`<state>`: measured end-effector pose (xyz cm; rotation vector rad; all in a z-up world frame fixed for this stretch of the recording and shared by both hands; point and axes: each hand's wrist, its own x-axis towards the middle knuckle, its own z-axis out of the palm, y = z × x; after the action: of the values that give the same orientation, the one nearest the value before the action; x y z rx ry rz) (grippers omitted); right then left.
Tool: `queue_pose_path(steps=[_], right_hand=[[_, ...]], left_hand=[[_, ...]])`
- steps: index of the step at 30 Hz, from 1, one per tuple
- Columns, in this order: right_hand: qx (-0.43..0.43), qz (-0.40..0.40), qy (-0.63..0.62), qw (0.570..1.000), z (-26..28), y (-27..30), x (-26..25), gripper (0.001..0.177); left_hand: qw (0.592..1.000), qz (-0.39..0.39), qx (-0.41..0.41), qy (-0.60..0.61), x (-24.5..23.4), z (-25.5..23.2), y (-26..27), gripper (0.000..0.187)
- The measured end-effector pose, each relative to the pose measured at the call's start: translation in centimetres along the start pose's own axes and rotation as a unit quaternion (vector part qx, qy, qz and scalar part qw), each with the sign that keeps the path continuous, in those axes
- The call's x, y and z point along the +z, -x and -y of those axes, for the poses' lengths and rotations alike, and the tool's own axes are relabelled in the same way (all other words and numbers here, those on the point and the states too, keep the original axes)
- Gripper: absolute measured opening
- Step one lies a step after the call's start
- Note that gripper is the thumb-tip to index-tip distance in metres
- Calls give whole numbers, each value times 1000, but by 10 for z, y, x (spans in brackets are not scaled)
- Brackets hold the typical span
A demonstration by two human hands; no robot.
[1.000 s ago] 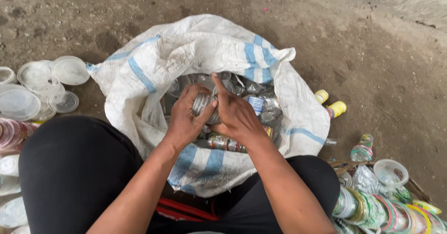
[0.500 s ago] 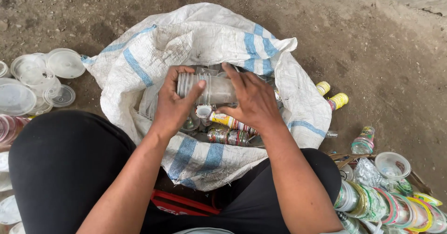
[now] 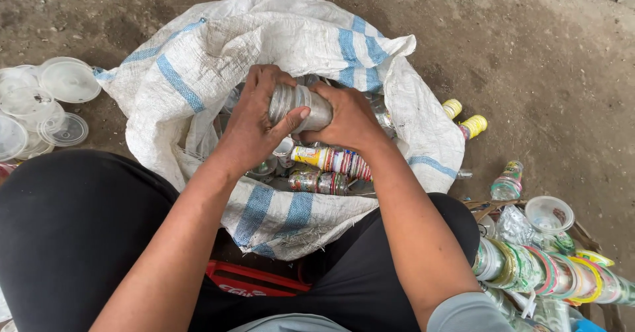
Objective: Sorting and stacking various plastic containers from a large sack into organized piles on the ground.
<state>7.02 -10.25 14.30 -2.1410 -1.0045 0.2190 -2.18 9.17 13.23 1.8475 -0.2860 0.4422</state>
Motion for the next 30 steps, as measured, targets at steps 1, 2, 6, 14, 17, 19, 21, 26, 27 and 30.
queue_pose_path(steps=[1,2,6,14,17,19,21,26,27,30], right_hand=[[18,10,1,1000,2,0,3,62],[19,12,1,1000,4,0,1,62],[101,22,-7,995,-7,-3,1,86],[85,-29,57,994,-83,15,-2,65],[242,56,239,939,-132,28,14,53],[347,154,260,888,-155,37,32,44],[339,194,256,884,-165,46,53,44],[321,232,256,882,-207,61,97,53],[338,242,274,868,-218,63,99,49],[360,249,297,849,-233,69,107,39]], left_hand=[[1000,7,-15,-11,-1,4,4,38],[1000,6,-16,-10,-2,1,4,38],[999,-25,-34,24,-5,13,5,84],[983,-131,-89,-97,-9,46,22,87],[963,-87,-140,-212,-6,63,28,83],[950,-30,-169,-262,1,86,34,89],[947,-25,-182,-264,7,95,41,96],[937,6,-206,-281,19,112,50,104],[937,15,-218,-272,19,109,48,104],[934,36,-223,-278,20,104,50,103]])
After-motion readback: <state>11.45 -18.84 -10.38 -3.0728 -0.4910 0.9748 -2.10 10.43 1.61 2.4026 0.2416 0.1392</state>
